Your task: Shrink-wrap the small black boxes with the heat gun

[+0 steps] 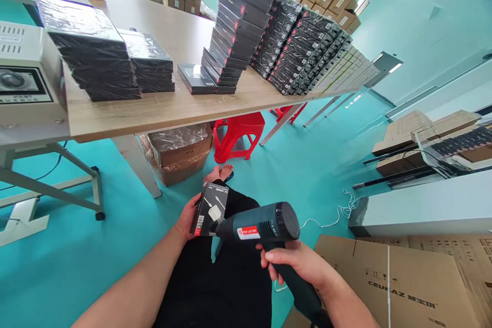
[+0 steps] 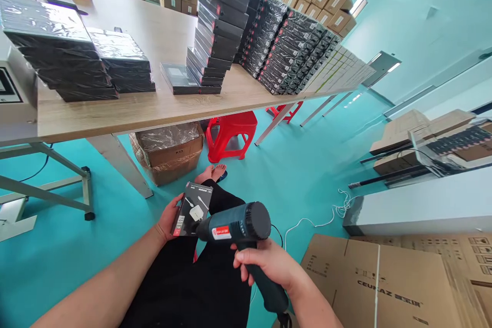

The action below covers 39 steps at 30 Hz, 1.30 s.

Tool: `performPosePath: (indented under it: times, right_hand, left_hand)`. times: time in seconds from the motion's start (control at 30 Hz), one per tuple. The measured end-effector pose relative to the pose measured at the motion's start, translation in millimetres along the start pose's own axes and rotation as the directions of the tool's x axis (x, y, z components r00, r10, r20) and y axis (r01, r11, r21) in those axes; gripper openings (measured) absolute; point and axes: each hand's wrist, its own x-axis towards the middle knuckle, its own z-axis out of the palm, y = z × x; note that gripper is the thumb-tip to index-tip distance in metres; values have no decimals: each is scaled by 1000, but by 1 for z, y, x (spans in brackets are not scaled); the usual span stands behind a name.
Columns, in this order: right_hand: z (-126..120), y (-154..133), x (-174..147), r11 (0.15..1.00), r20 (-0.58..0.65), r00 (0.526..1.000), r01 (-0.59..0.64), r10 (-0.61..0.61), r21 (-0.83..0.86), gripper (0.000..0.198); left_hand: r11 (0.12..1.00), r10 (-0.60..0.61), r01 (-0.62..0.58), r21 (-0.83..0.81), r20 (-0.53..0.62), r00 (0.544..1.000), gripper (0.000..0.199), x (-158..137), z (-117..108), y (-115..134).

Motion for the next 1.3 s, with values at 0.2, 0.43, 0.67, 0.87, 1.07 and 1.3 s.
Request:
performPosePath:
  times: [0.2, 0.43, 0.67, 0.87, 1.07, 1.3]
  right_hand:
    - [8, 9, -8, 997, -185, 981, 65, -55, 47, 33]
    - [21, 25, -16, 997, -57, 998, 4, 0, 74, 33]
    - [30, 39, -23, 986, -74, 997, -14, 26, 163, 32]
    - [32, 18, -13, 977, -182, 980, 113, -80, 181, 32]
    - [31, 6, -9, 998, 26, 998, 49, -50, 30, 30]
    - [30, -2, -5, 996, -38, 995, 88, -87, 20, 35]
  left_hand:
    - [999, 28, -28, -34, -6, 1000, 48, 3, -2, -1]
    - [989, 121, -124, -85, -32, 992, 51, 6, -6, 2]
    - [984, 147, -150, -98, -35, 989, 56, 5, -7, 4]
    - [998, 45, -45, -46, -10, 999, 51, 3, 4, -2]
    - [997, 69, -68, -46, 28, 997, 47, 0, 4, -3]
    - [1000, 8, -7, -28, 57, 998, 46, 0, 3, -3]
